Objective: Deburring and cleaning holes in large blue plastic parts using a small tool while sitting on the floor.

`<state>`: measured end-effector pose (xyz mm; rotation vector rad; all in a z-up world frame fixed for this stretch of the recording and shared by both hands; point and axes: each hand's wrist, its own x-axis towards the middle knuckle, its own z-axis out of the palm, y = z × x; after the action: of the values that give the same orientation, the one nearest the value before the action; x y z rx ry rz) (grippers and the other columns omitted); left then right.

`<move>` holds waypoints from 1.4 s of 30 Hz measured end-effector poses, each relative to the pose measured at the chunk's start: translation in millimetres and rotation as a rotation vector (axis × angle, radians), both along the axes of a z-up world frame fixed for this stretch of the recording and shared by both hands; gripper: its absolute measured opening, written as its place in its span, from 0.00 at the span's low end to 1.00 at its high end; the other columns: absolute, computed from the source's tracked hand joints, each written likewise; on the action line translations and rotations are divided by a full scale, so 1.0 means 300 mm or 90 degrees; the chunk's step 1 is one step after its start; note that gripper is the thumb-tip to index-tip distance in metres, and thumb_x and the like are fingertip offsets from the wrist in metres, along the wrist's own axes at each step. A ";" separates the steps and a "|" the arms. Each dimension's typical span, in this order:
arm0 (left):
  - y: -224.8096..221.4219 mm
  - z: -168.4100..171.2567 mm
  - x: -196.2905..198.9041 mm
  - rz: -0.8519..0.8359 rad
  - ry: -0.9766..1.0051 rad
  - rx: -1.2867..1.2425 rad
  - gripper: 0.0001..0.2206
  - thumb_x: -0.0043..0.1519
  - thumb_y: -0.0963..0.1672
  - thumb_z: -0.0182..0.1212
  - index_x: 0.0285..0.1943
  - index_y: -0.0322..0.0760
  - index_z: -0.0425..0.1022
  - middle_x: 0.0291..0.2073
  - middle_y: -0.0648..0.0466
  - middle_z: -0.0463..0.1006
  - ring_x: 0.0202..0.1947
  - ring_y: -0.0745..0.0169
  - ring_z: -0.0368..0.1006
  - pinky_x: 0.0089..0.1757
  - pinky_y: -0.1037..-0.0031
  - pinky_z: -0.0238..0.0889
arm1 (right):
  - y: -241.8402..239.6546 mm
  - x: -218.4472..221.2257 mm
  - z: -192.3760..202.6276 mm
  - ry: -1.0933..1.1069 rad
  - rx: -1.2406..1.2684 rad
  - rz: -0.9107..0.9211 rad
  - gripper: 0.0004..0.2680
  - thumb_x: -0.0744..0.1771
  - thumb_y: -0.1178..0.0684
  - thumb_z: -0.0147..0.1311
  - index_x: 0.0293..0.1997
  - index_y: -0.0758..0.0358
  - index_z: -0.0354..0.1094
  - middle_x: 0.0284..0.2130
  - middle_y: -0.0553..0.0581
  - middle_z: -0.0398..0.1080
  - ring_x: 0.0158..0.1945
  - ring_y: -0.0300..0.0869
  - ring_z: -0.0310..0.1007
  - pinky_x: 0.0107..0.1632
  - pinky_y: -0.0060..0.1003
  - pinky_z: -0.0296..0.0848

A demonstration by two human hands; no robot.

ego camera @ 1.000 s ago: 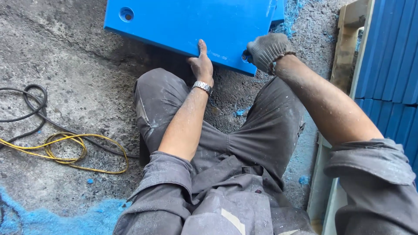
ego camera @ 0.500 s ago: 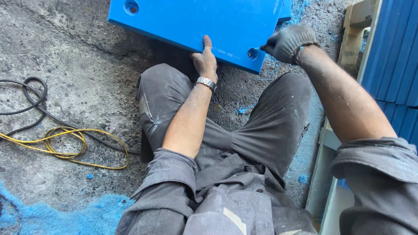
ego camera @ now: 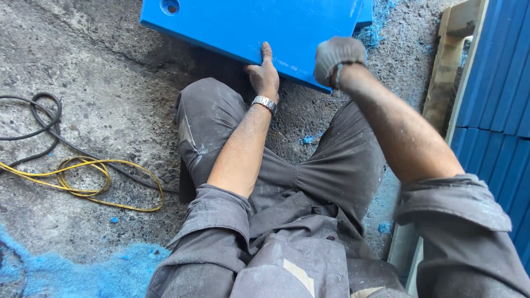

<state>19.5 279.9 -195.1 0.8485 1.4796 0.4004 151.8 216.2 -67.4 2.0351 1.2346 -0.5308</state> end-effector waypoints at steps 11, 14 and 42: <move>0.017 -0.039 0.016 0.047 -0.020 0.031 0.39 0.60 0.60 0.55 0.64 0.21 0.56 0.57 0.32 0.71 0.59 0.38 0.72 0.56 0.59 0.66 | -0.159 0.090 0.061 0.054 0.205 -0.197 0.17 0.68 0.29 0.55 0.51 0.46 0.78 0.36 0.60 0.78 0.36 0.52 0.78 0.37 0.50 0.76; 0.037 -0.067 0.009 0.087 0.024 0.058 0.42 0.64 0.59 0.57 0.69 0.17 0.48 0.64 0.29 0.61 0.67 0.34 0.57 0.60 0.56 0.59 | -0.211 -0.012 0.106 0.106 0.252 -0.265 0.16 0.69 0.31 0.53 0.54 0.44 0.75 0.40 0.59 0.78 0.40 0.51 0.79 0.41 0.49 0.77; 0.047 0.139 -0.129 -0.045 -0.388 -0.023 0.18 0.63 0.53 0.59 0.43 0.34 0.75 0.38 0.46 0.82 0.41 0.53 0.76 0.40 0.65 0.67 | -0.149 -0.021 -0.117 0.206 0.715 -0.323 0.17 0.69 0.54 0.58 0.66 0.56 0.64 0.57 0.62 0.70 0.58 0.52 0.74 0.59 0.43 0.73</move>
<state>-19.0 293.9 -153.4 0.6674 0.8874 0.5233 145.4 171.6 -102.4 3.3719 1.3456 -0.4340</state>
